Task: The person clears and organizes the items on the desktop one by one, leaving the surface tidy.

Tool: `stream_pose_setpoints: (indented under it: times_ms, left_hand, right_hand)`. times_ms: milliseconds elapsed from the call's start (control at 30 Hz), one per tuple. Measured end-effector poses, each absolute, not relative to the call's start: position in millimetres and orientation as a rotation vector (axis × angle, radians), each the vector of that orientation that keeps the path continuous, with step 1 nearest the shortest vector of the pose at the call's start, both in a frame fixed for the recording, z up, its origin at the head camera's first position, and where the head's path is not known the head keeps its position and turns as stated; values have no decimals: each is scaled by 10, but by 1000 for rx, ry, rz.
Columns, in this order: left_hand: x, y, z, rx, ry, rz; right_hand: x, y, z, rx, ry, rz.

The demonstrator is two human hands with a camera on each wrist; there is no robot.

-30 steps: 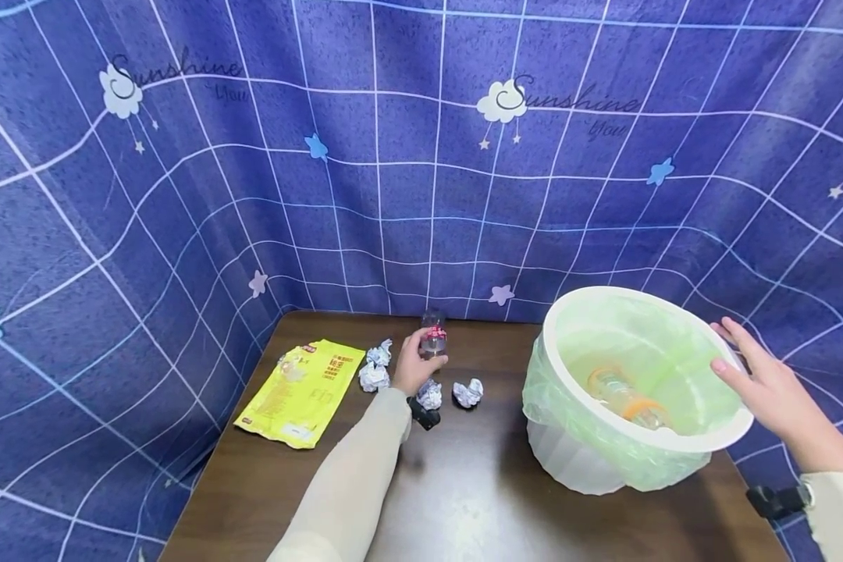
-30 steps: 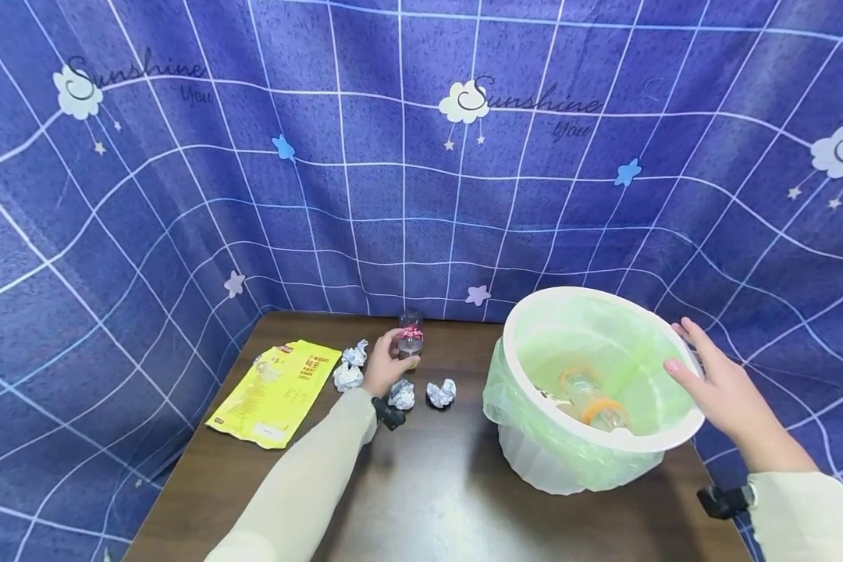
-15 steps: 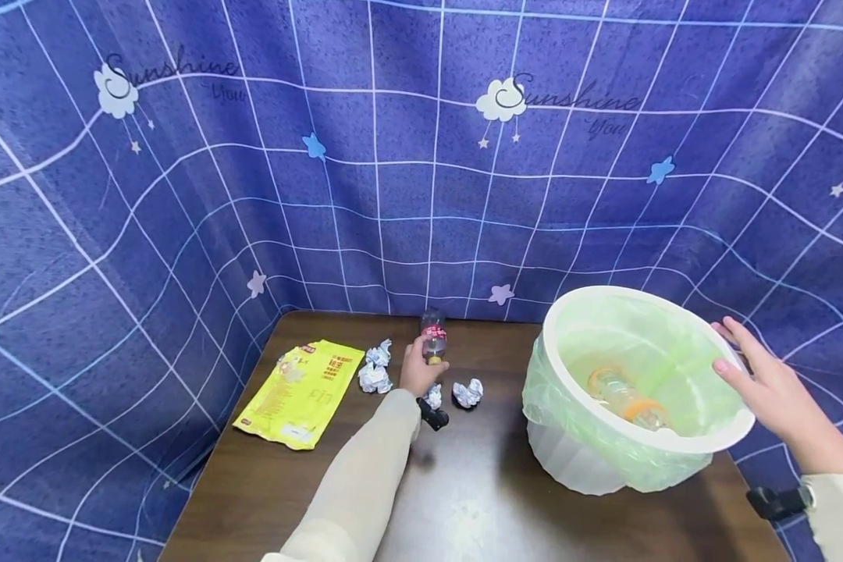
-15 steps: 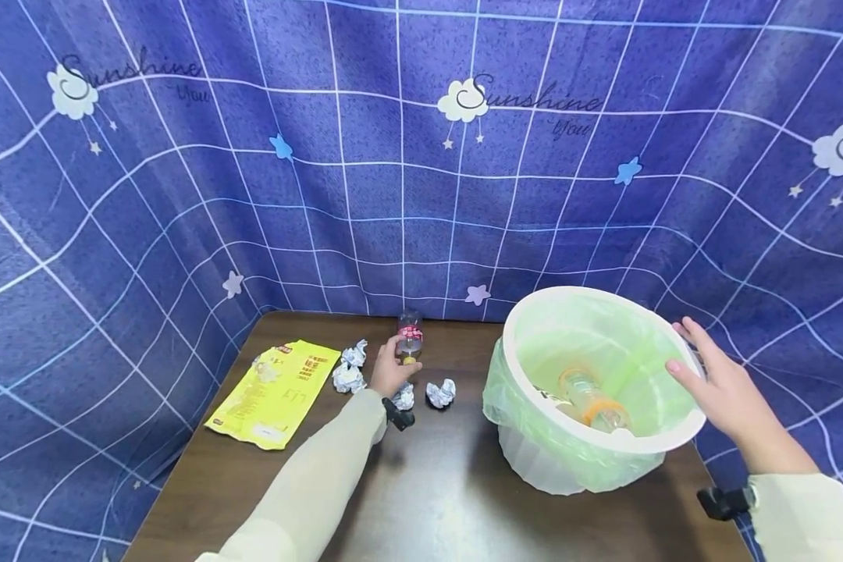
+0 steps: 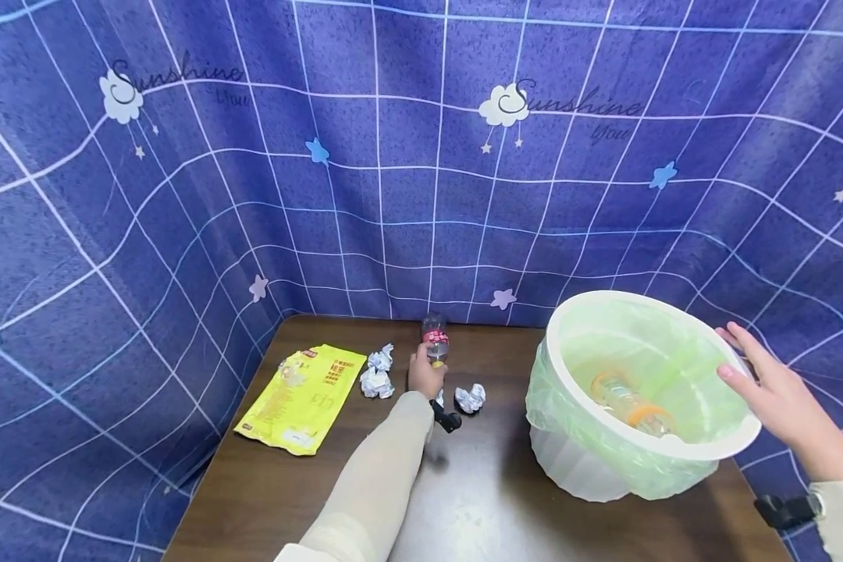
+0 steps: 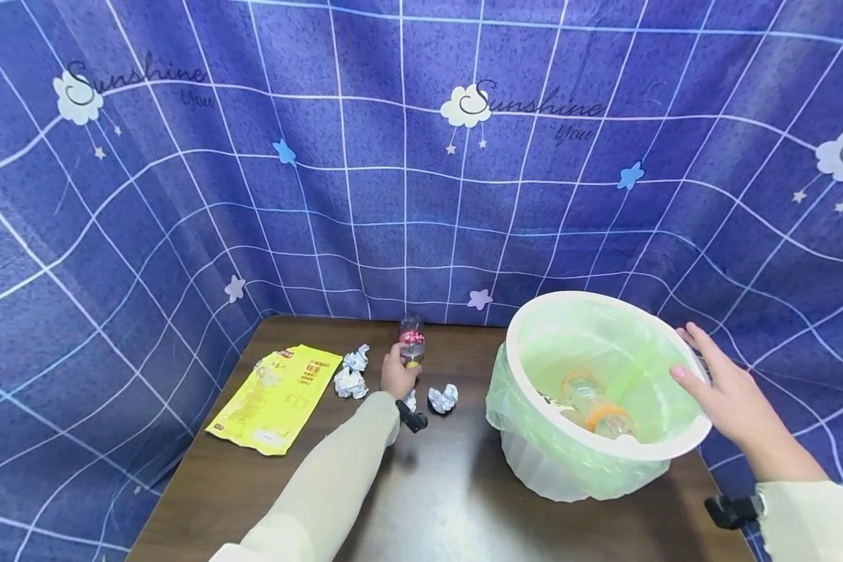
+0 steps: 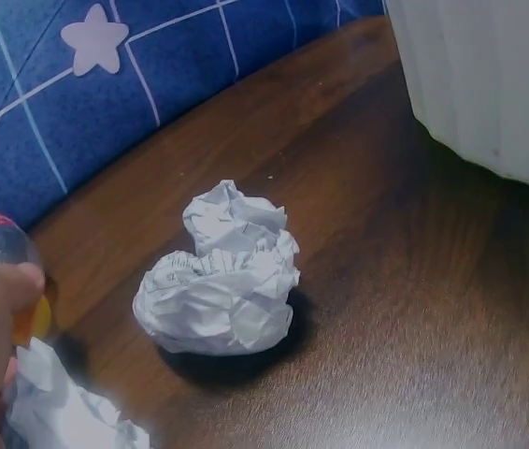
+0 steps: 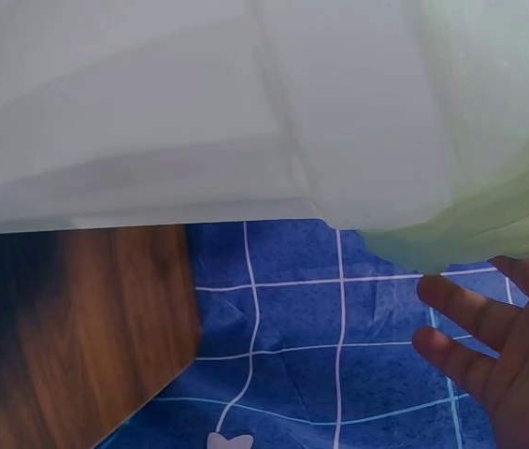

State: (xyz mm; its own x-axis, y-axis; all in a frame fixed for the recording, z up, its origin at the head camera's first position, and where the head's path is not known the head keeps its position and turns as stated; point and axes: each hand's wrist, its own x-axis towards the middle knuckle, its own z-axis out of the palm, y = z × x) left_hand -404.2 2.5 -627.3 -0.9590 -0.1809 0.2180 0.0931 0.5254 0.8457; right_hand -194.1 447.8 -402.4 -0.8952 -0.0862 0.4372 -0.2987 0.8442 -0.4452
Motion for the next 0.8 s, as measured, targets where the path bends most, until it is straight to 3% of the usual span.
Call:
stream_pose_setpoints:
  times_ms: [367, 800]
  left_hand:
    - [-4053, -55, -6349, 183, -2378, -1443]
    - [-4052, -229, -6012, 203, -2232, -1641]
  right_hand:
    - [-1931, 4467, -4072, 271, -2619, 727]
    - [-1939, 4465, -4034, 278, -2616, 695]
